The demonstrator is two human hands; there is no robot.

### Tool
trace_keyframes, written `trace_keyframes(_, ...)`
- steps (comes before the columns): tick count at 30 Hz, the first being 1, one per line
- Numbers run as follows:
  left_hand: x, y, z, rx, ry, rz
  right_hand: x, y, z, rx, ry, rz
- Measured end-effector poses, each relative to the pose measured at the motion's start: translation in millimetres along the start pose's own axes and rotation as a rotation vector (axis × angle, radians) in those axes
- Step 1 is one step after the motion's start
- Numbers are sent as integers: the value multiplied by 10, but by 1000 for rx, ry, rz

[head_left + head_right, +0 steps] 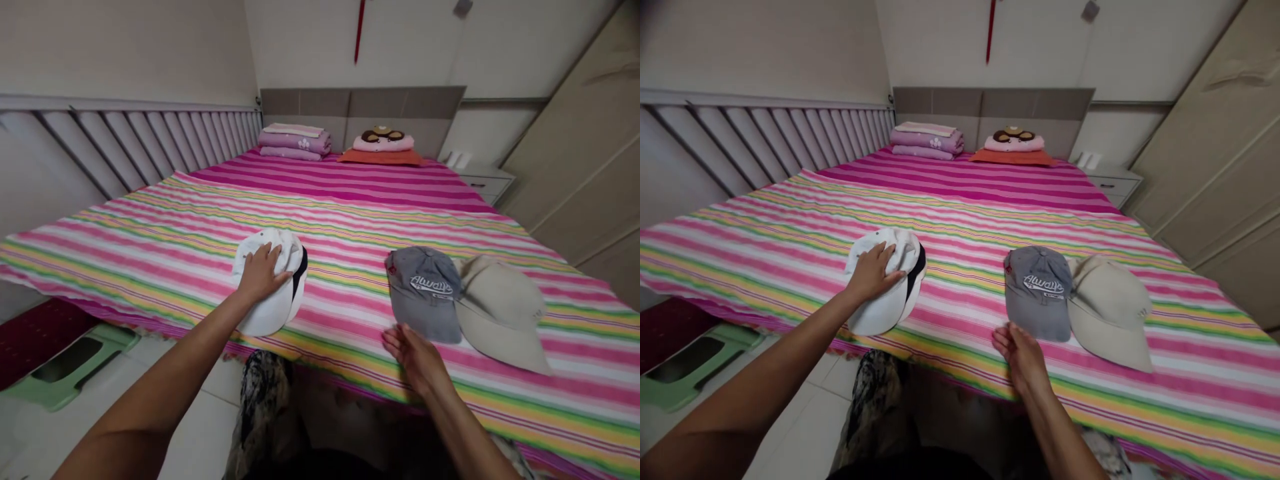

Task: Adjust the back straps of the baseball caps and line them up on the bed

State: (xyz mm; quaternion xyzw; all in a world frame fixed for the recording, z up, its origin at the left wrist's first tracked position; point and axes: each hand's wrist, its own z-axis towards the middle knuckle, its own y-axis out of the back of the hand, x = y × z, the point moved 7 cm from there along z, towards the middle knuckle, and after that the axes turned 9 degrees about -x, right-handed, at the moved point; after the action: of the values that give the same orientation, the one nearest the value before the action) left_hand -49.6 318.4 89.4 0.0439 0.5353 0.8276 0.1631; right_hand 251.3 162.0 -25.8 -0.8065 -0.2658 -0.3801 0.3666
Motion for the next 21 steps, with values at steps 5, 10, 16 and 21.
trace_keyframes(5, -1, -230, 146, 194, -52, -107, 74, 561, -1, -173, -65, 191)
trace_keyframes(10, -498, 123, -17, -193, 19, -558, 313, 471, 284, -166, -76, 288)
trace_keyframes(16, -1334, -632, -486, 559, 652, -1692, 220, 190, -156, 35, -44, 320)
trace_keyframes(21, -1558, -520, -385, 675, 776, -2201, -328, 354, -706, 216, -76, 13)
